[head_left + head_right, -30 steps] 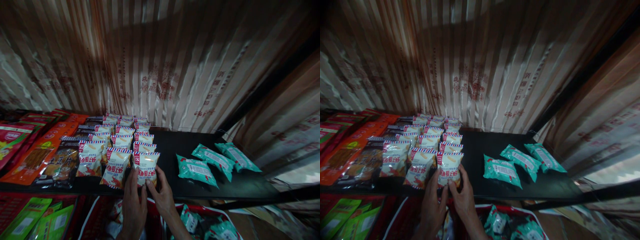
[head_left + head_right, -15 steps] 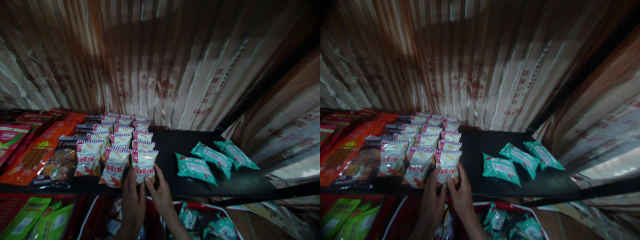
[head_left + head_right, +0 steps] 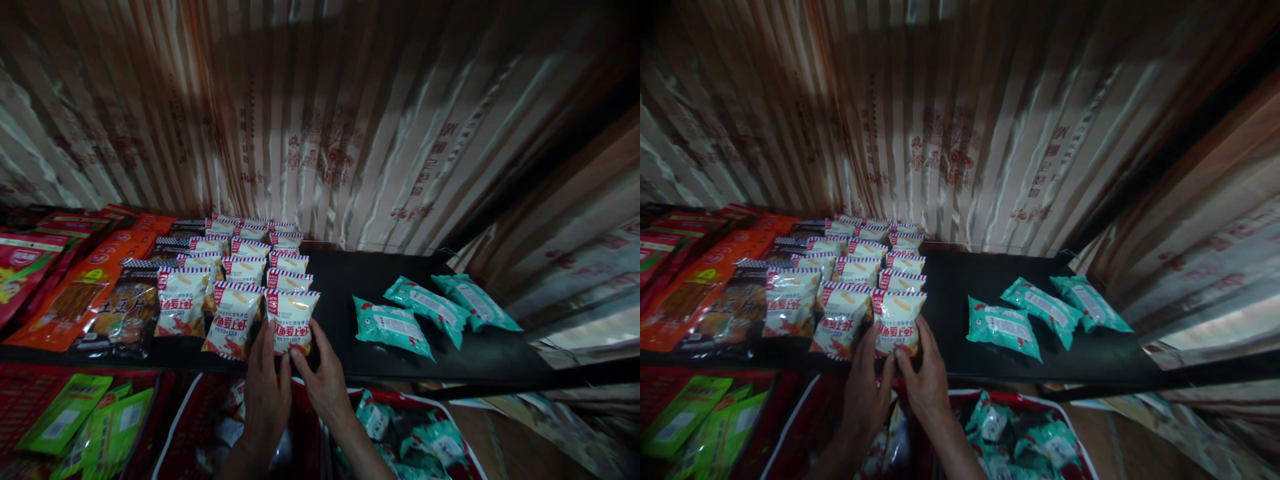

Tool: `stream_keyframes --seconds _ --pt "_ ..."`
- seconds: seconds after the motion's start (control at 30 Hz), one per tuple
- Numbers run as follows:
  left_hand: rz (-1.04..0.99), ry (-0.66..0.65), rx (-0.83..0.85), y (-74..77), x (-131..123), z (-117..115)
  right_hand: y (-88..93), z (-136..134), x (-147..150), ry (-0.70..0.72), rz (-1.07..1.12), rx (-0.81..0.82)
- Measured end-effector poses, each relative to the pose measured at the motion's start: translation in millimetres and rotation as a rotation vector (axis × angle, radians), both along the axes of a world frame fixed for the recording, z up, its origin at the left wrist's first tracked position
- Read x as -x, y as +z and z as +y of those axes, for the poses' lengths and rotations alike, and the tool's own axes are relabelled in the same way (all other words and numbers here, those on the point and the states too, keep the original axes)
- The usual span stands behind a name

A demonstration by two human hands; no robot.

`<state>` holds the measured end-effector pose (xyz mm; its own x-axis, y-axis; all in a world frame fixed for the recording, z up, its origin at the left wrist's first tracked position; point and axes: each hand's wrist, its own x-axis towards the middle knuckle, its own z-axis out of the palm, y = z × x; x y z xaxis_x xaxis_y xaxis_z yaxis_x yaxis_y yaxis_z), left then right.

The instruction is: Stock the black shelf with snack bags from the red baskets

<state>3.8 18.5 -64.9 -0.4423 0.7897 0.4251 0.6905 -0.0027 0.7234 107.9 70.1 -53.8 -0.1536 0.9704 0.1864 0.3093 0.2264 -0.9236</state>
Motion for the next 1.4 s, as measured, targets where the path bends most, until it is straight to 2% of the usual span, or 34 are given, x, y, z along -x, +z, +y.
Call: stream_keyframes --seconds 0.2,0.57,0.67,0.87,1.0,1.17,1.4 --pt "0.040 0.004 -0.013 -4.9 0 1 0.1 1 1 0.000 -0.030 0.015" --pt "0.046 0.011 -0.025 -3.9 1 3 -0.9 1 2 0.020 -0.066 0.006" --pt "0.061 0.010 -0.028 -3.6 1 2 2.6 1 2 0.026 -0.005 0.042" --pt "0.061 0.003 -0.036 0.3 0 1 7.6 4 -5 0.162 0.257 0.142" --pt "0.062 0.002 -0.020 3.3 0 1 5.3 8 -12 0.085 0.357 0.217" --pt "0.077 0.010 -0.017 3.6 -1 0 11.5 36 -9 0.016 0.511 0.269" --pt "0.028 0.008 0.019 -0.5 -4 3 32.7 89 14 0.028 0.636 0.386"
